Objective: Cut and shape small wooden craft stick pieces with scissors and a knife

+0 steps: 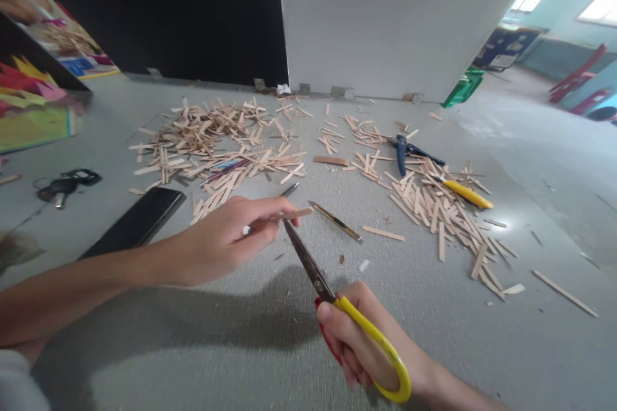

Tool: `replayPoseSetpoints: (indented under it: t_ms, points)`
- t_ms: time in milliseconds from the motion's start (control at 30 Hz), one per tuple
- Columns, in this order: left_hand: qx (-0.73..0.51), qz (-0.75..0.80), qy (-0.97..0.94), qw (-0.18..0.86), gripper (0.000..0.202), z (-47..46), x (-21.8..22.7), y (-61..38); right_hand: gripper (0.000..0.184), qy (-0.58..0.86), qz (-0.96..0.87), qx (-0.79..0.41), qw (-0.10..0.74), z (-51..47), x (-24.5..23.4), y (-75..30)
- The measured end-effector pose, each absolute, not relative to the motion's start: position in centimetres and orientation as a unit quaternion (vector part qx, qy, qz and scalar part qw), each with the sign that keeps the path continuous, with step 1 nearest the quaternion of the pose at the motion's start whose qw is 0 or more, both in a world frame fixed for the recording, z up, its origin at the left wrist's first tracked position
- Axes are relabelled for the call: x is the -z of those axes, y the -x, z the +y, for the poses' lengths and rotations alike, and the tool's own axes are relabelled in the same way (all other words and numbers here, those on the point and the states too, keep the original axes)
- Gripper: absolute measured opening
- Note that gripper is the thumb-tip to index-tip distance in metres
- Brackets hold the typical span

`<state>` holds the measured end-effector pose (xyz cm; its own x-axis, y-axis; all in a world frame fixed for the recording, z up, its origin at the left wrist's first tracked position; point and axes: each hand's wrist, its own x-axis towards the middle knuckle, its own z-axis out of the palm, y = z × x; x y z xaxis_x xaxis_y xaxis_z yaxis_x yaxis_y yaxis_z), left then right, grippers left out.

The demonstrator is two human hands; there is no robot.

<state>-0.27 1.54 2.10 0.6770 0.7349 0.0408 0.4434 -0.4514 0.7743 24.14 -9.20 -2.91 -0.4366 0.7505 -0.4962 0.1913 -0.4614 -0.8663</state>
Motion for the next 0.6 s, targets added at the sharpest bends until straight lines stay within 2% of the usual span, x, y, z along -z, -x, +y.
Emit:
replayPoseSetpoints:
  t_ms: [133, 433, 600]
  points:
    - [-0.184, 0.355, -0.833, 0.382, 0.033, 1.7, -2.2, 0.2, 0.084, 0.48, -0.479, -0.708, 0.198, -9.3, 3.1, -24.2]
    - [-0.173, 0.355, -0.829, 0.395, 0.021, 2.6, -1.7, 0.0, 0.082, 0.393, -0.392, -0.792, 0.257, -10.4, 6.4, -24.3]
    - [-0.156, 0.39, -0.798, 0.433, 0.018, 3.1, -2.0, -0.2, 0.079, 0.392, -0.416, -0.765, 0.297, -9.8, 5.5, -24.7]
